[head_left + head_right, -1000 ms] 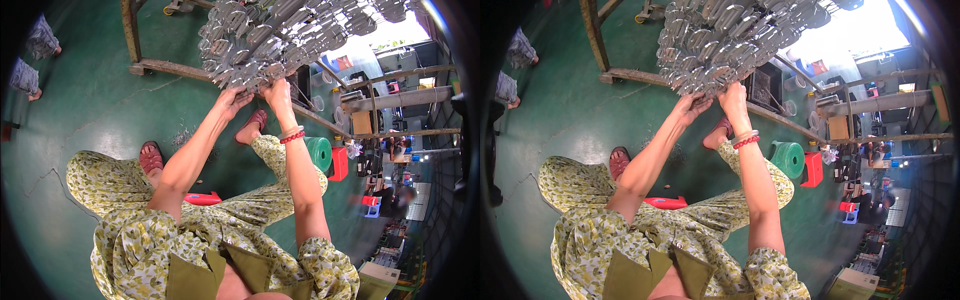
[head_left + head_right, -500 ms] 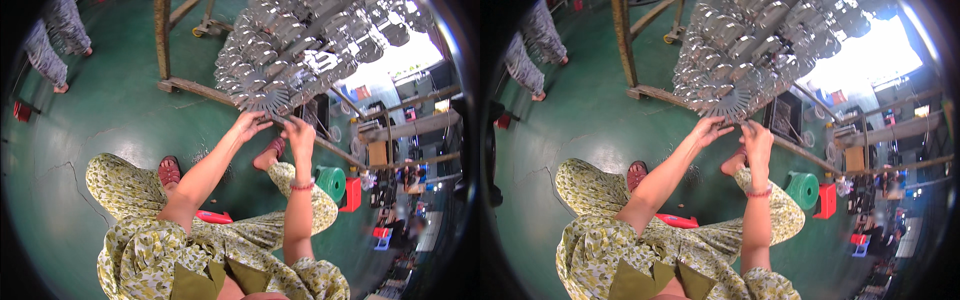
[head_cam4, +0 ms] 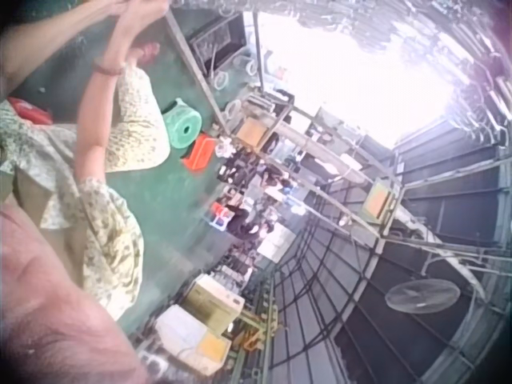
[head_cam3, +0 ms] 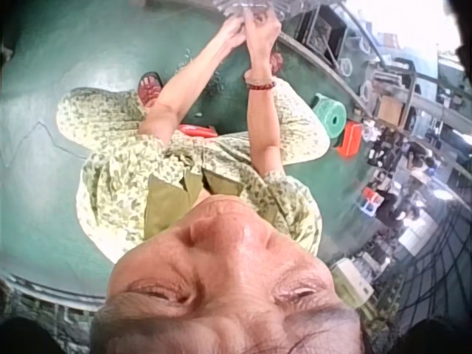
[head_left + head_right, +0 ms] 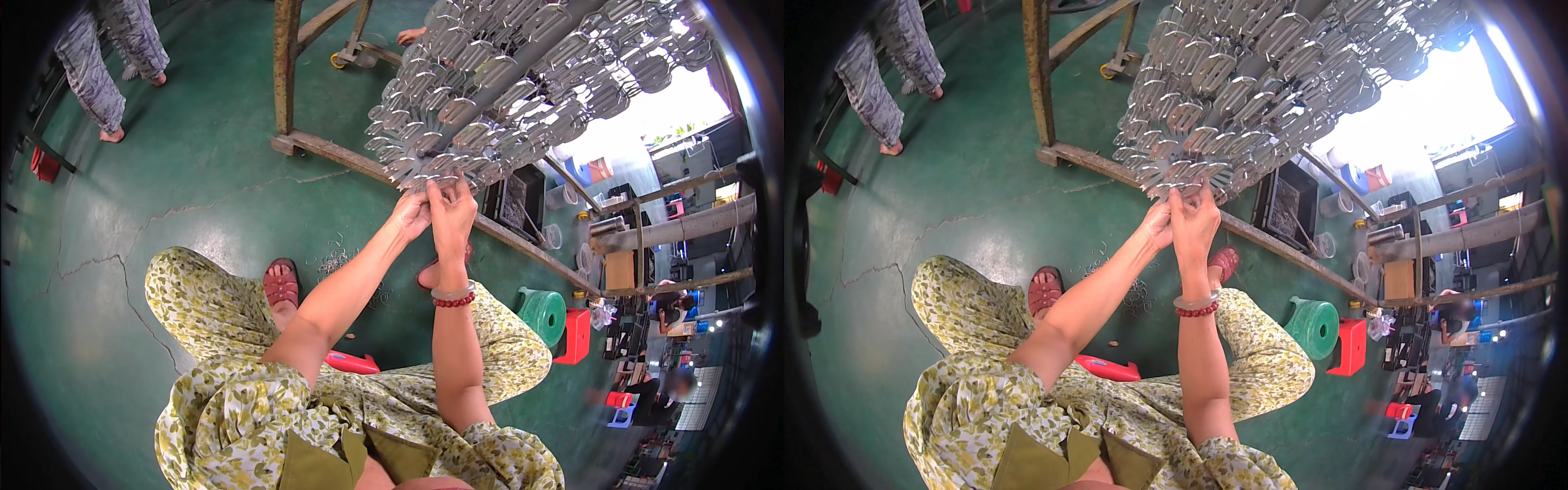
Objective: The person sits on a low stool and repeatedly picks up small metal clips from the floor, then attaches them to a hanging rack of metal components. The person continues this repetitive assembly process throughout the clip.
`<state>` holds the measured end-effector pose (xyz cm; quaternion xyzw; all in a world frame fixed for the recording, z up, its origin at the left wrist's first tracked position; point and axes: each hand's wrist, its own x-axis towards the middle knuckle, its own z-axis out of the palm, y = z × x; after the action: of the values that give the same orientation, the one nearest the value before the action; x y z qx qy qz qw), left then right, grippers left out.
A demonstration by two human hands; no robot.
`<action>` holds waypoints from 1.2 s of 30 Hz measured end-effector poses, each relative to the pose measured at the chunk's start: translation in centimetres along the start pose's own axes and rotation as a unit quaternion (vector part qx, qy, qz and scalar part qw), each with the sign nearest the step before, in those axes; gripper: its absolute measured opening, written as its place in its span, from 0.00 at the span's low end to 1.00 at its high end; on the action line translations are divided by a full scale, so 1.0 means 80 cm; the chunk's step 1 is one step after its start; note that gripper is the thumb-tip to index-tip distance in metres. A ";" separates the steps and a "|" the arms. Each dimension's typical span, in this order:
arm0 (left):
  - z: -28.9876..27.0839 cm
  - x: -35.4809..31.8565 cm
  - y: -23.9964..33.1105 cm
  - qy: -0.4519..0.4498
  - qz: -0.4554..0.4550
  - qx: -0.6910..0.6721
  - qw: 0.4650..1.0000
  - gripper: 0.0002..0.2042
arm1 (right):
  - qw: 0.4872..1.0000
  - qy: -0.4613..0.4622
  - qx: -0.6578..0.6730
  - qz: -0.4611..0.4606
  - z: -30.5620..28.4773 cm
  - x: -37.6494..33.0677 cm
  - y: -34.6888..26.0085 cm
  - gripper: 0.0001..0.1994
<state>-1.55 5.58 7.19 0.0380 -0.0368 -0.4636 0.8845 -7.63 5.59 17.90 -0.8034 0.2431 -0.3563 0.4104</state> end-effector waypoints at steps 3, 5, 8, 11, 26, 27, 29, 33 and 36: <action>-0.012 0.003 0.001 -0.019 -0.033 -0.005 0.999 0.16 | 1.000 -0.007 0.017 0.010 -0.001 0.003 0.003 0.26; -0.021 0.009 0.000 0.011 -0.045 -0.007 0.999 0.16 | 1.000 -0.006 0.016 0.001 0.000 0.002 -0.002 0.26; -0.008 0.006 -0.007 0.021 -0.037 -0.007 0.999 0.15 | 1.000 0.010 0.019 -0.007 -0.004 0.002 0.002 0.25; 0.005 0.001 -0.014 0.038 -0.039 -0.005 0.999 0.13 | 1.000 0.020 0.000 -0.020 -0.014 0.002 0.024 0.22; 0.103 -0.144 0.076 0.007 -0.024 0.730 0.683 0.09 | 0.976 -0.208 0.040 0.056 -0.078 -0.002 0.014 0.13; 0.128 -0.150 0.081 0.024 0.040 0.723 0.690 0.08 | 0.972 -0.221 0.051 0.067 -0.075 -0.001 0.010 0.13; 0.166 -0.148 0.083 0.052 0.179 0.692 0.697 0.07 | 0.971 -0.236 0.015 0.024 -0.074 0.000 0.006 0.12; 0.166 -0.119 0.068 0.002 0.312 0.711 0.630 0.07 | 0.974 -0.225 0.009 -0.010 -0.072 -0.005 0.018 0.13; 0.161 -0.113 0.065 -0.012 0.320 0.719 0.617 0.08 | 0.975 -0.220 -0.014 -0.009 -0.069 -0.009 0.020 0.13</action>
<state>-3.71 15.55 20.29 0.6423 -0.3785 0.0227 0.6661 -12.53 2.51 18.53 -0.8698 0.1448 -0.1712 0.4395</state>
